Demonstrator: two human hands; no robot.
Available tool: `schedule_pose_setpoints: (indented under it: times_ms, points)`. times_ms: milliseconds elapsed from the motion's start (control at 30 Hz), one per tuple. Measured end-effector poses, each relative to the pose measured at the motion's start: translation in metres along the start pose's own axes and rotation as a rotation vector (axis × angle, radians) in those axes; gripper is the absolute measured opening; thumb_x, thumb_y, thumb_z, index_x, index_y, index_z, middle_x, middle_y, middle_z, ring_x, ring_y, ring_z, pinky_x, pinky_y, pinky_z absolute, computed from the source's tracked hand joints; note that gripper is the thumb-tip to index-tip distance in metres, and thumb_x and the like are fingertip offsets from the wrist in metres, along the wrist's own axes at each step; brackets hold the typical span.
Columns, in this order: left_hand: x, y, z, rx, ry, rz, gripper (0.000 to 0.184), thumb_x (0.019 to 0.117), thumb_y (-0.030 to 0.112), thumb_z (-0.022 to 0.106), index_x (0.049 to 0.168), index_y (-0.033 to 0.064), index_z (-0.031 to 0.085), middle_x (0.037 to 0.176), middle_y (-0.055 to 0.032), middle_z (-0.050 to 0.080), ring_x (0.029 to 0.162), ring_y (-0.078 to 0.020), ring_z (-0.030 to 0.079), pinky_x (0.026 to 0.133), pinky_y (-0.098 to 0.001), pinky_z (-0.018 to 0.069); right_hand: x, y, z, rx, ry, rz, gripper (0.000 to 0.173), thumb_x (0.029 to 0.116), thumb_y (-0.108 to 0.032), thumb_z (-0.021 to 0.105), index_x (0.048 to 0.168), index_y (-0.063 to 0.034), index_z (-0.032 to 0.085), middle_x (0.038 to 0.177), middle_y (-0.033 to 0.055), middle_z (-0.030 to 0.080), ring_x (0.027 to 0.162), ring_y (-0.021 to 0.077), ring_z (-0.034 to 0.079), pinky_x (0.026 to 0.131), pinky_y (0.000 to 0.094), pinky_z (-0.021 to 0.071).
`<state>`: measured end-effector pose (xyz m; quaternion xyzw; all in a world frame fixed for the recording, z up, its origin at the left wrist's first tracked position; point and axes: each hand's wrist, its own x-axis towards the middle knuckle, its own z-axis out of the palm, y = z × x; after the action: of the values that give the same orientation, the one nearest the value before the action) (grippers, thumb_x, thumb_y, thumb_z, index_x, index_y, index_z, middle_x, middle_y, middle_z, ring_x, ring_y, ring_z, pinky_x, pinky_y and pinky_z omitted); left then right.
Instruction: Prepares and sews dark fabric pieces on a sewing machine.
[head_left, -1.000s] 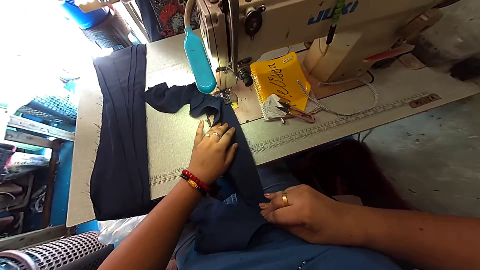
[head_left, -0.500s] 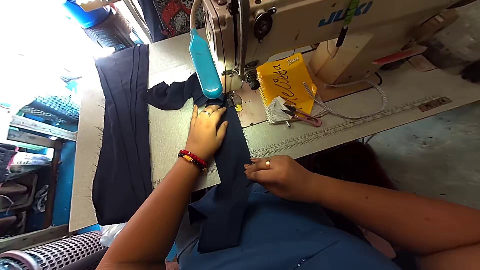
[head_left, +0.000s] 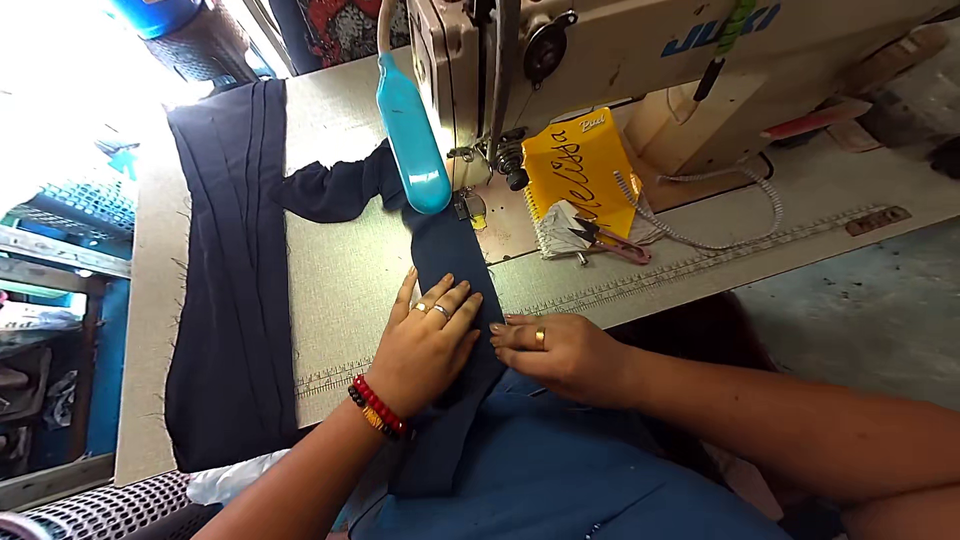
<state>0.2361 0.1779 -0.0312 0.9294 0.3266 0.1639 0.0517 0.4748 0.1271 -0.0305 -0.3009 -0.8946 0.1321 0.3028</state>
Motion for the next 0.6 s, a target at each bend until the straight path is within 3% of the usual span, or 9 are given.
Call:
schedule_pose_setpoints:
  times_ms: [133, 333, 400, 467, 533, 600]
  points:
    - [0.021, -0.027, -0.001, 0.002, 0.003, 0.039, 0.040, 0.1046, 0.031, 0.045, 0.131, 0.0122, 0.069, 0.137, -0.0106, 0.066, 0.136, -0.0312, 0.056, 0.118, -0.0716, 0.0198, 0.022, 0.026, -0.001, -0.064, -0.005, -0.027, 0.022, 0.0990, -0.003, 0.054, 0.096, -0.0045, 0.075, 0.103, 0.0114, 0.078, 0.106, 0.0221, 0.074, 0.100, 0.0385, 0.0572]
    - [0.050, -0.051, -0.003, 0.059, -0.015, 0.002, 0.040, 0.1056, 0.030, 0.046, 0.131, 0.0095, 0.069, 0.139, -0.0147, 0.064, 0.139, -0.0351, 0.053, 0.120, -0.0697, 0.0184, 0.048, 0.047, 0.005, -0.171, 0.078, 0.041, 0.021, 0.0934, -0.006, 0.057, 0.095, -0.0053, 0.077, 0.103, 0.0131, 0.078, 0.103, 0.0267, 0.075, 0.091, 0.0408, 0.0602]
    - [0.053, -0.049, -0.004, 0.084, 0.034, -0.050, 0.039, 0.1056, 0.029, 0.047, 0.129, 0.0074, 0.069, 0.141, -0.0166, 0.062, 0.138, -0.0367, 0.053, 0.119, -0.0658, 0.0257, 0.053, 0.051, 0.010, -0.208, 0.099, 0.107, 0.021, 0.0926, -0.006, 0.057, 0.097, -0.0053, 0.077, 0.103, 0.0151, 0.077, 0.103, 0.0300, 0.075, 0.088, 0.0442, 0.0604]
    - [0.047, -0.036, -0.009, 0.020, 0.114, -0.108, 0.035, 0.1033, 0.024, 0.052, 0.125, 0.0051, 0.071, 0.138, -0.0172, 0.063, 0.131, -0.0360, 0.058, 0.113, -0.0578, 0.0390, 0.058, 0.051, 0.016, -0.239, 0.121, 0.186, 0.021, 0.0924, -0.004, 0.057, 0.098, -0.0048, 0.077, 0.106, 0.0164, 0.076, 0.107, 0.0319, 0.073, 0.090, 0.0465, 0.0597]
    - [0.027, -0.016, -0.018, -0.176, 0.175, -0.130, 0.030, 0.1003, 0.019, 0.056, 0.121, 0.0052, 0.072, 0.131, -0.0139, 0.066, 0.123, -0.0293, 0.062, 0.105, -0.0494, 0.0483, 0.059, 0.047, 0.018, -0.246, 0.120, 0.257, 0.023, 0.0930, -0.002, 0.056, 0.104, -0.0033, 0.077, 0.114, 0.0169, 0.075, 0.116, 0.0321, 0.070, 0.101, 0.0480, 0.0553]
    - [-0.010, 0.007, -0.027, -0.479, 0.157, -0.133, 0.023, 0.1017, 0.016, 0.056, 0.115, 0.0062, 0.072, 0.116, -0.0063, 0.071, 0.108, -0.0153, 0.067, 0.094, -0.0373, 0.0561, 0.050, 0.037, 0.016, -0.191, 0.112, 0.342, 0.031, 0.0961, -0.003, 0.052, 0.119, -0.0020, 0.073, 0.130, 0.0184, 0.069, 0.130, 0.0327, 0.062, 0.114, 0.0509, 0.0454]
